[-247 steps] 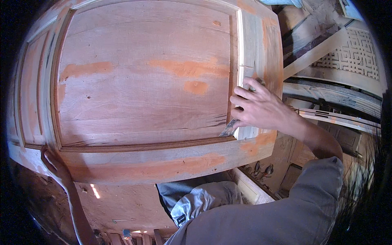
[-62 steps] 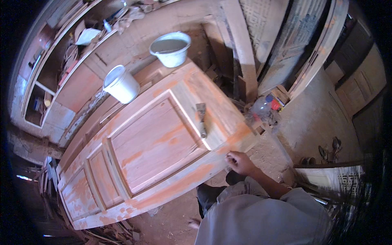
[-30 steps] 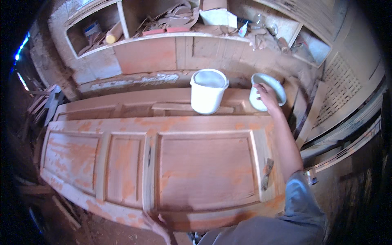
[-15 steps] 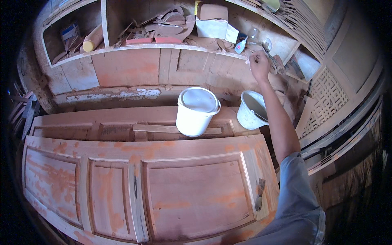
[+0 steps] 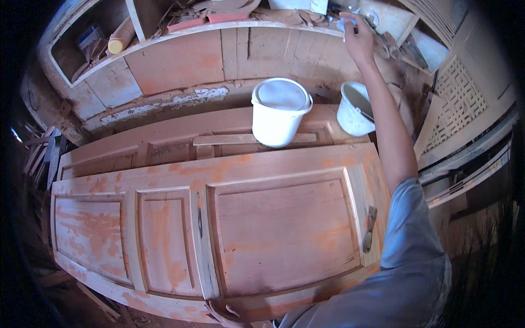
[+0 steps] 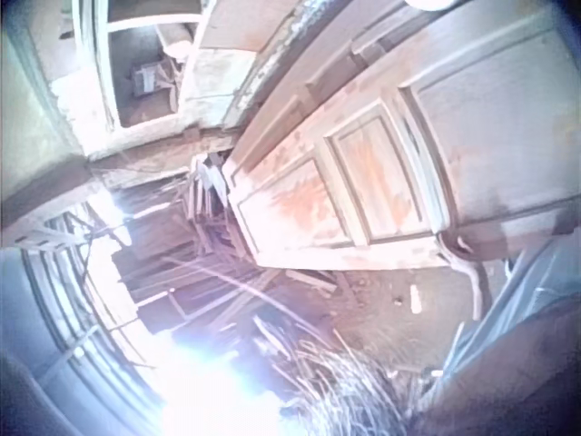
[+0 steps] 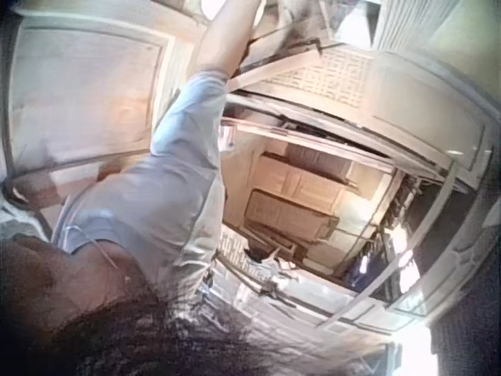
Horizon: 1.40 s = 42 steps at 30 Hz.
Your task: The person scrapes orange residue and dark spots off a wooden door panel using a metal scraper and applies a white liquid from a small bottle to specific gaps in the wood.
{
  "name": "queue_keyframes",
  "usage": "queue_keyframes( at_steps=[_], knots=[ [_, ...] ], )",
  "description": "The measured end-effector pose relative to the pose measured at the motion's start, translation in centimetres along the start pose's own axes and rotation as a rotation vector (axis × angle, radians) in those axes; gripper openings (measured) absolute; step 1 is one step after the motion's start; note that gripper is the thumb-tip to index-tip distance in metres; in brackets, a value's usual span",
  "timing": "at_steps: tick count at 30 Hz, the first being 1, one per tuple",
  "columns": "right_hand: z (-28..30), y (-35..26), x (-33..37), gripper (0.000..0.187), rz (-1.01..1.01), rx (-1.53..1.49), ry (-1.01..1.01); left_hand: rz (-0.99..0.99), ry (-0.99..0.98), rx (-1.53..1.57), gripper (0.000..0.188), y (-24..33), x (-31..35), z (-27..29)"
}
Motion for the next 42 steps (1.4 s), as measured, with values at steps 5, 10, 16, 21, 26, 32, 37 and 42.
queue_keyframes(
  at_steps=[5,10,16,21,26,32,37,42],
  knots=[
    [4.2,-7.3,17.4,0.029,-0.064,-0.021,-0.176,0.057,0.079,-0.153,0.060,-1.9,-0.5,0.8],
    [11.3,-7.9,41.2,0.026,-0.705,-0.194,-0.172,-0.001,0.113,-0.109,0.054,-2.1,0.0,0.2],
    [12.9,-8.9,51.8,0.027,-1.213,-0.341,-0.045,-0.027,0.118,-0.076,0.049,-3.3,0.0,-0.4],
    [9.8,-6.5,51.9,0.025,-1.009,-0.103,-0.110,-0.048,0.137,-0.168,0.052,-3.0,0.1,-0.6],
    [8.8,-5.4,49.2,0.031,-0.913,0.128,-0.190,-0.075,0.137,-0.157,0.052,-3.2,0.0,-1.0],
    [8.4,-6.1,47.5,0.029,-0.815,0.242,-0.183,-0.074,0.131,-0.077,0.050,-2.9,0.1,-0.9],
    [8.4,-6.8,47.0,0.026,-0.764,0.383,-0.391,-0.048,0.114,-0.122,0.054,-2.3,0.0,-0.6],
    [8.1,-7.4,46.2,0.029,-0.711,0.446,-0.470,-0.020,0.089,-0.103,0.054,-2.8,-0.1,-0.7]
  ],
)
Point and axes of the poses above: each hand's wrist, its own x-axis away from the middle knuckle, its own z-axis out of the back of the hand, y = z × x, the point moved 5 cm from there along -x, towards the middle knuckle, and after that the axes turned 14 degrees about z, right-handed, at the moved point
